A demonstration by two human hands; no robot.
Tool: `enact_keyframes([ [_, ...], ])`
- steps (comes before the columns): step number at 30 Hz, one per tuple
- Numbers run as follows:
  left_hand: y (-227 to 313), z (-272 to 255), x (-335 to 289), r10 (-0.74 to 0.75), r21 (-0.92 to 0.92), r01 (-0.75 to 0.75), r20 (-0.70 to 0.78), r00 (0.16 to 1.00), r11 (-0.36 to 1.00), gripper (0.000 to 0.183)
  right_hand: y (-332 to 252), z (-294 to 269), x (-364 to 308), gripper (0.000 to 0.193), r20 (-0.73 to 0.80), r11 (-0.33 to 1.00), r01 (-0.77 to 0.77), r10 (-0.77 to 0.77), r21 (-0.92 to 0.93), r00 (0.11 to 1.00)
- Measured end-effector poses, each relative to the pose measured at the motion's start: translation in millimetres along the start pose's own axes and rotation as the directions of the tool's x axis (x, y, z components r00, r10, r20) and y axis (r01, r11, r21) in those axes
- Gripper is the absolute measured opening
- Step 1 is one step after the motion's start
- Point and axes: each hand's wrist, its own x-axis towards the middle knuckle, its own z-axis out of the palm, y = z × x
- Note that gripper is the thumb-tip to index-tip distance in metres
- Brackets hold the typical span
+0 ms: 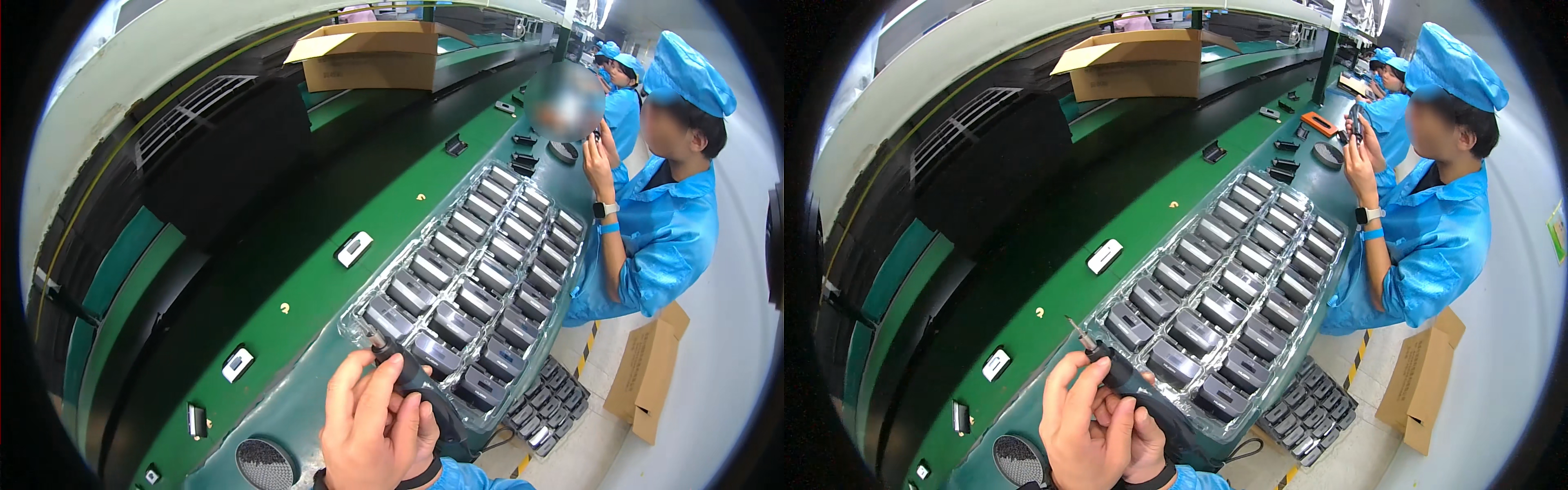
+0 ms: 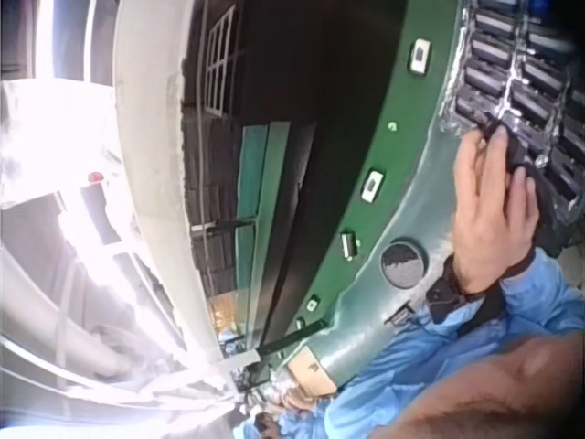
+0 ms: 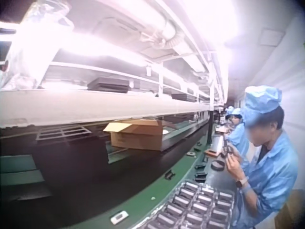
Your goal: Assemble small plastic components using an electric screwdriver.
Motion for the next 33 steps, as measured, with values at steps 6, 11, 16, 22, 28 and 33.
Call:
enact_keyframes([
  [6, -0.7, -0.8, -3.4, -0.028, -0.030, 0.028, -0.004, 1.000, 0.999, 0.042, 0.1, -13.4, 2.6, 0.058, -0.057, 1.000, 0.009, -0.008, 0.022, 0.998],
  [11, 5.8, -1.3, -3.8, -0.137, -0.111, 0.134, -0.020, 0.990, 0.985, 0.044, -0.1, -32.7, -4.0, 0.052, -0.048, 0.997, 0.076, -0.075, 0.016, 0.996],
  [16, 6.0, -3.2, -2.2, -0.117, -0.094, 0.115, -0.016, 0.993, 0.989, 0.044, -1.6, -42.8, -3.7, 0.055, -0.023, 0.998, 0.024, -0.023, 0.058, 0.999],
  [22, 1.7, -7.2, -3.4, -0.013, -0.067, 0.010, -0.048, 0.999, 0.998, 0.043, 4.1, -19.5, -6.5, 0.055, -0.006, 0.997, 0.072, -0.072, 0.038, 0.997],
  [28, 11.8, -25.9, -9.8, -0.152, -0.253, 0.147, 0.002, 0.988, 0.956, 0.042, 4.2, -19.5, -8.0, 0.064, 0.108, 0.991, -0.135, 0.132, 0.017, 0.985],
  [33, 12.1, -55.3, -22.1, -0.043, -0.127, 0.042, -0.001, 0.999, 0.991, 0.040, 10.8, -26.7, -7.7, 0.062, 0.234, 0.993, -0.107, 0.117, -0.053, 0.965],
])
